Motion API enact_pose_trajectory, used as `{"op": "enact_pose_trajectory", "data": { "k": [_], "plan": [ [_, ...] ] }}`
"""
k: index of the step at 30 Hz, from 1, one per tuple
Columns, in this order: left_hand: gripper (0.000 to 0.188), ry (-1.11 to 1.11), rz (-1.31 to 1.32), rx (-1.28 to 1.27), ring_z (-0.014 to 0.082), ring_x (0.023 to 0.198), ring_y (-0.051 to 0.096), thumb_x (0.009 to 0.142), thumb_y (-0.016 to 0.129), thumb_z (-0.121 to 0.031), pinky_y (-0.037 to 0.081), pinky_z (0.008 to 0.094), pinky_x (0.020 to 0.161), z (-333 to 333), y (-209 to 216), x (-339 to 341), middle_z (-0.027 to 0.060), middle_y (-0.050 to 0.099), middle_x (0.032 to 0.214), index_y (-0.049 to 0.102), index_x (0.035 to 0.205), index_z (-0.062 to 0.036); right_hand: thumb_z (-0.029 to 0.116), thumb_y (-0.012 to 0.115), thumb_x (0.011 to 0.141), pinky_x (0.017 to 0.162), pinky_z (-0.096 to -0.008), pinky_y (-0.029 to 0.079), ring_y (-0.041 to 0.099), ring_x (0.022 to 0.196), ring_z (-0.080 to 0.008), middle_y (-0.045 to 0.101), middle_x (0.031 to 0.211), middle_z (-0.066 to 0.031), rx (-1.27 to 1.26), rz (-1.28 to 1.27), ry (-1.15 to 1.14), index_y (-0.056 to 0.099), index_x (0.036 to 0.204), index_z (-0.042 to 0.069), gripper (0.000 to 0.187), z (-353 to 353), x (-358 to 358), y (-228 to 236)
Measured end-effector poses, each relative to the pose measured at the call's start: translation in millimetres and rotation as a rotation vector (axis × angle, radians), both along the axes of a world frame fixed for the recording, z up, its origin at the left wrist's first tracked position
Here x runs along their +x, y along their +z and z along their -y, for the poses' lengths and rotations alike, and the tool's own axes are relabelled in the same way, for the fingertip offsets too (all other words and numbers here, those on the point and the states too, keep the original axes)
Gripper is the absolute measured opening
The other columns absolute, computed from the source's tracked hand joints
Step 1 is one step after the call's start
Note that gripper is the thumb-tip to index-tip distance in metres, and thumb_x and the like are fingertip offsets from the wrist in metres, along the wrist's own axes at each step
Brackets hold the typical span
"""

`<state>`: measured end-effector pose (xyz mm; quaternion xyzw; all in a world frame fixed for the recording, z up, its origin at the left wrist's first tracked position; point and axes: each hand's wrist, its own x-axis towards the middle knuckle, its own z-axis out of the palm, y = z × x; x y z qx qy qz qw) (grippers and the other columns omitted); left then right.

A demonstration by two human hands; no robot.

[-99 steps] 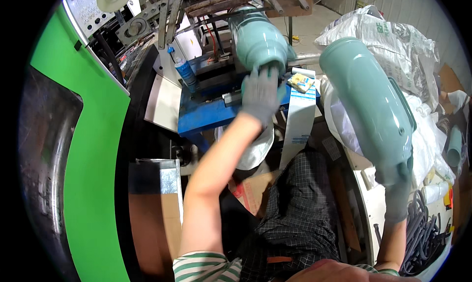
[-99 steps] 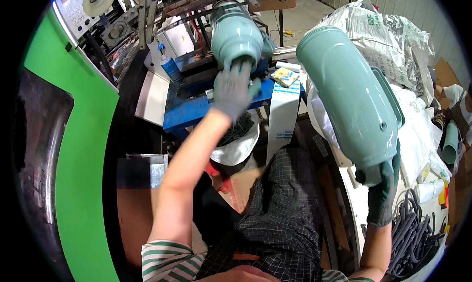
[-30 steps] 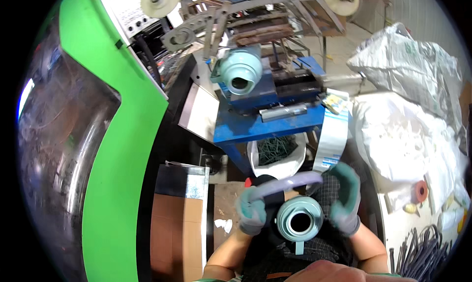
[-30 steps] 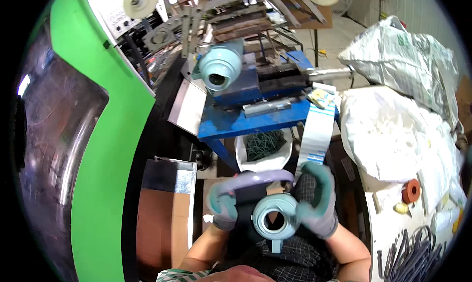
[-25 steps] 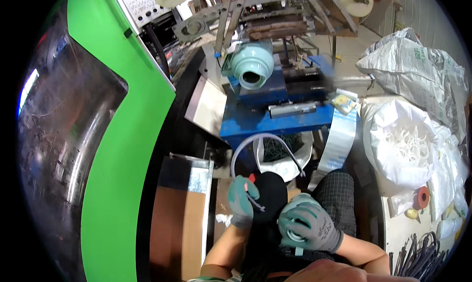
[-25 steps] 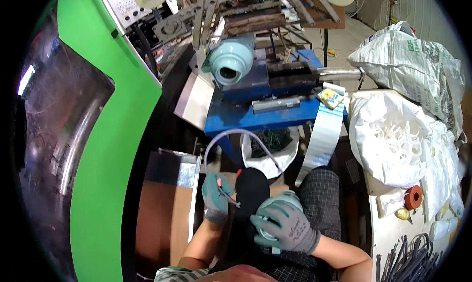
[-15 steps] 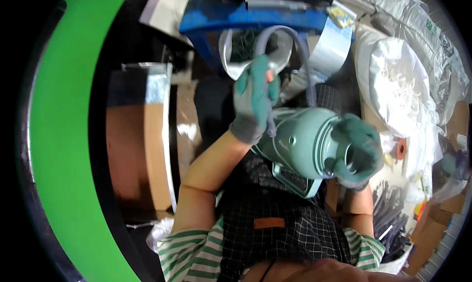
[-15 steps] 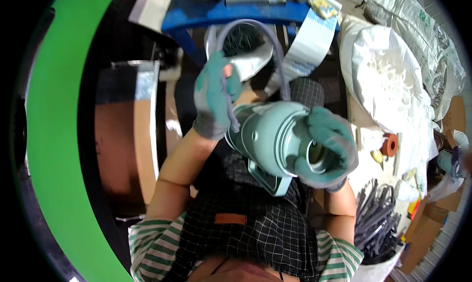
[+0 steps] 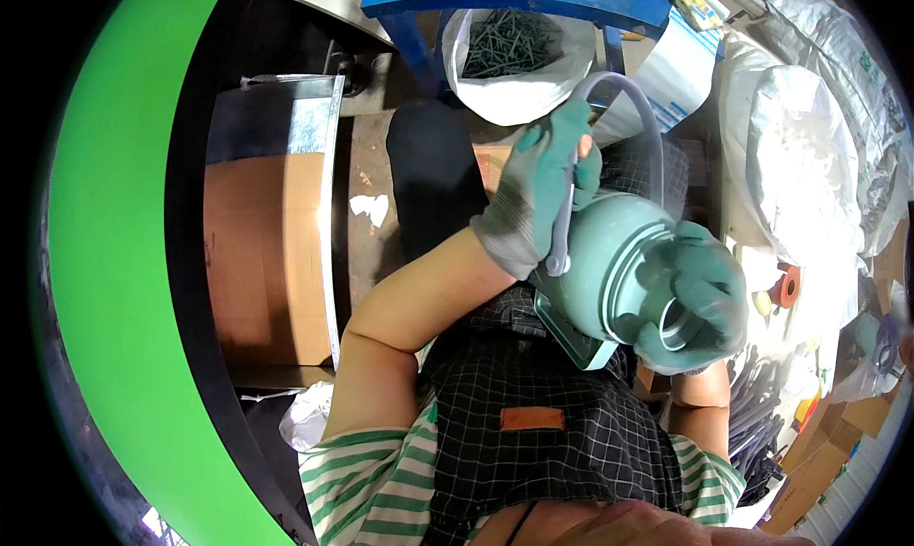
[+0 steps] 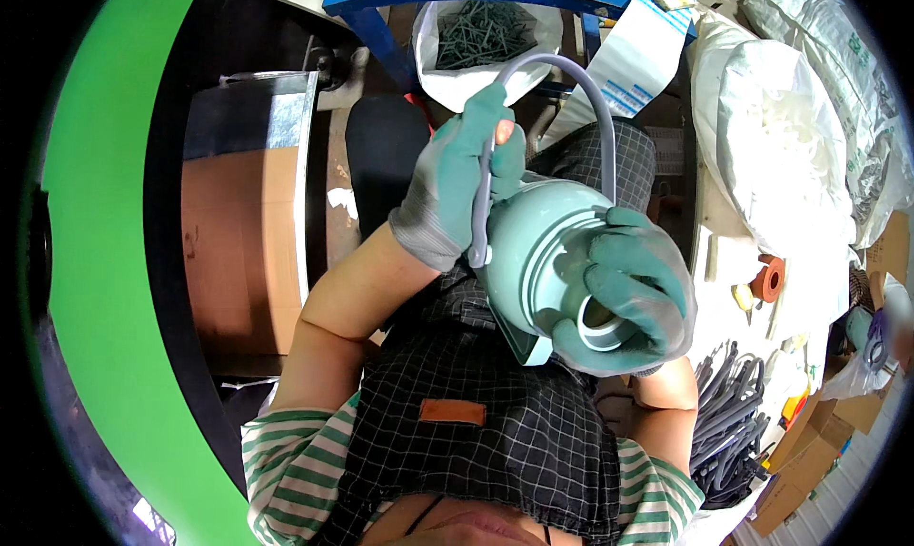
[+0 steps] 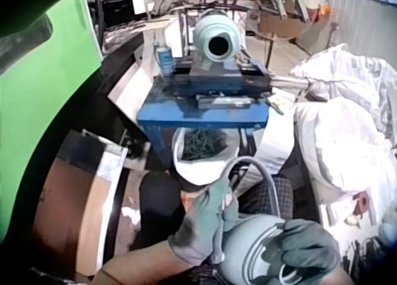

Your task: The person assembles light blue plastic kettles by hand. They pick up a kettle body, insert a grey handle, and place the assembled unit onto a blue machine. This process is repeated for multiple units throughout the clip.

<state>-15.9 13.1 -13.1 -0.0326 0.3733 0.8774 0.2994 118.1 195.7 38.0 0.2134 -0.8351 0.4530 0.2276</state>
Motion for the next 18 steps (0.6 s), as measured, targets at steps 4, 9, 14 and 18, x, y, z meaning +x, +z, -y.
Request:
{"op": "enact_pose_trajectory", "data": {
  "k": [4, 9, 14, 18],
  "plan": [
    [0.019, -0.023, 0.027, -0.052, 0.0087, 0.066, 0.057, 0.105, 0.061, -0.027, 0.048, 0.0246, 0.061, -5.4, 1.4, 10.3, -0.0008, 0.061, 0.079, 0.062, 0.096, -0.0103, 0.016, 0.088, 0.064, 0.095, -0.0549, 0.056, 0.069, 0.089, -0.0321, 0.064, 0.095, -0.0086, 0.086, 0.002, 0.078, 0.065, 0.093, 0.011, 0.038, 4.0, 2.5, 9.6],
    [0.034, 0.34, -0.722, 0.038, 0.0188, 0.094, 0.072, 0.099, 0.073, -0.028, 0.059, 0.034, 0.081, -25.2, -30.5, 75.1, 0.0091, 0.072, 0.107, 0.07, 0.118, -0.0005, 0.02, 0.09, 0.069, 0.094, -0.051, 0.056, 0.069, 0.096, -0.033, 0.067, 0.103, -0.0108, -0.066, 0.04, 0.242, 0.067, 0.102, 0.01, 0.042, -2.3, 5.4, -0.1],
    [0.04, 0.114, -1.51, 0.398, 0.0206, 0.063, 0.064, 0.084, 0.082, -0.041, 0.051, 0.0376, 0.054, -23.0, 8.3, 30.1, 0.009, 0.068, 0.09, 0.069, 0.096, -0.0056, 0.034, 0.09, 0.071, 0.094, -0.0493, 0.056, 0.067, 0.103, -0.0335, 0.064, 0.112, -0.016, -0.165, -0.117, 0.225, 0.061, 0.121, 0.004, 0.066, -3.8, -2.4, -11.3],
    [0.035, -0.118, -0.795, 0.507, 0.0165, 0.058, 0.055, 0.095, 0.075, -0.04, 0.042, 0.031, 0.051, 31.5, -11.4, 4.4, 0.0054, 0.059, 0.079, 0.059, 0.096, -0.0088, 0.045, 0.091, 0.072, 0.093, -0.048, 0.056, 0.065, 0.108, -0.0339, 0.063, 0.12, -0.0202, -0.351, -0.301, 0.206, 0.056, 0.137, 0.0, 0.087, 2.0, -28.2, -14.9]
  ]
}}
